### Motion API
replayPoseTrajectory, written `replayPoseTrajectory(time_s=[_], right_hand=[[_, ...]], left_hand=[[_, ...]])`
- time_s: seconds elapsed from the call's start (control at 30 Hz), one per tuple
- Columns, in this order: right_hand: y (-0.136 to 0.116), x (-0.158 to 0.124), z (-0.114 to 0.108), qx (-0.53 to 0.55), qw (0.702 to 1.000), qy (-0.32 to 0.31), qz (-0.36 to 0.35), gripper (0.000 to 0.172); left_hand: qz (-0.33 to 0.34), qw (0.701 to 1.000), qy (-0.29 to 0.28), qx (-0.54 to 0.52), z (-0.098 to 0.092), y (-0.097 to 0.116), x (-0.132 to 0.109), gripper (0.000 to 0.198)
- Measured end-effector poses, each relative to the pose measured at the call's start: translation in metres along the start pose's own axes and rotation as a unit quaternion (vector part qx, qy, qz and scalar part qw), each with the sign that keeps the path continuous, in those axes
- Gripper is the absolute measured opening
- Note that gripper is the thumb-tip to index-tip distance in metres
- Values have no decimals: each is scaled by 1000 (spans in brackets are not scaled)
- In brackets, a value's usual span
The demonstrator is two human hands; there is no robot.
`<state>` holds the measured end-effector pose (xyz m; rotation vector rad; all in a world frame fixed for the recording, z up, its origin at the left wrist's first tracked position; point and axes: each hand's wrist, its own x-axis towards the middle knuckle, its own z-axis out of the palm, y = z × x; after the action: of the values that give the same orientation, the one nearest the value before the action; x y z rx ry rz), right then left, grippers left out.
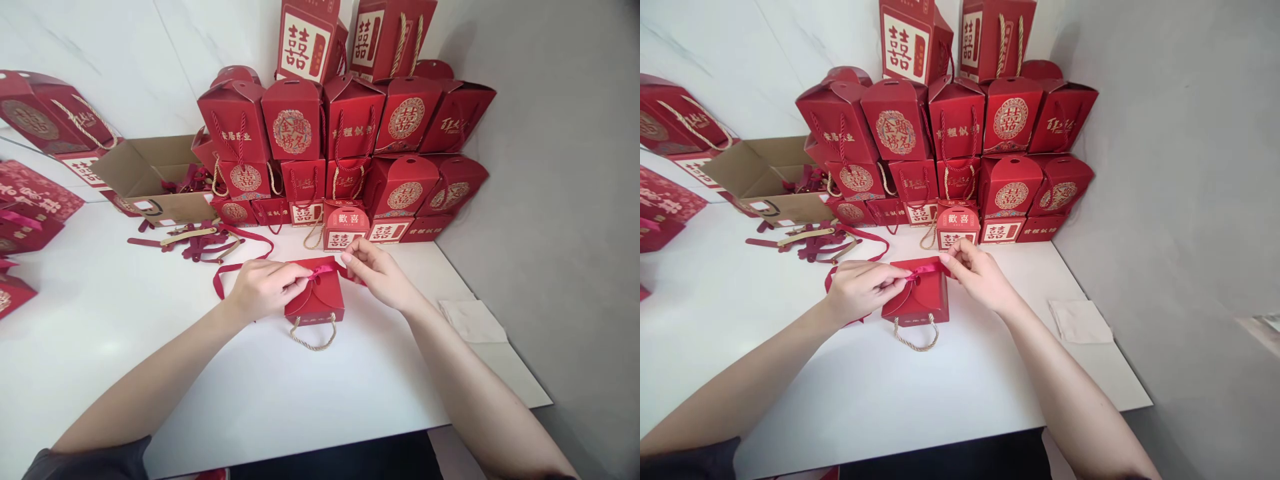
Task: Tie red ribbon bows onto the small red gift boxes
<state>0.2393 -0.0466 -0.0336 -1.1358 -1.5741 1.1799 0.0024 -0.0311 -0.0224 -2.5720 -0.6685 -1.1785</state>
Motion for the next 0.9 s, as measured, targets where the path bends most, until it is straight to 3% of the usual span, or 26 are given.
replayPoseTrajectory(time_s=[0.1,0.2,0.4,0.53,0.67,0.8,0.9], right_hand=[[2,1,1,-73,994,23,-73,29],[1,1,6,-81,990,17,-117,32],[-3,4,15,-10,997,-52,-59,40],[-9,7,15,32,992,-118,-29,45],[-10,8,16,78,987,-138,-8,42],[-2,9,18,106,986,-131,4,36],[3,9,17,102,987,-122,8,33]], left_hand=[[-11,1000,5,-23,2,-1,0,12],[19,999,5,-27,4,-3,-3,13],[118,992,2,33,1,-6,-5,16],[136,990,4,42,0,-7,-4,15],[138,990,4,42,0,-8,-5,15],[96,995,-20,10,1,-6,-5,15],[-39,990,-84,-103,-2,-4,-3,12]])
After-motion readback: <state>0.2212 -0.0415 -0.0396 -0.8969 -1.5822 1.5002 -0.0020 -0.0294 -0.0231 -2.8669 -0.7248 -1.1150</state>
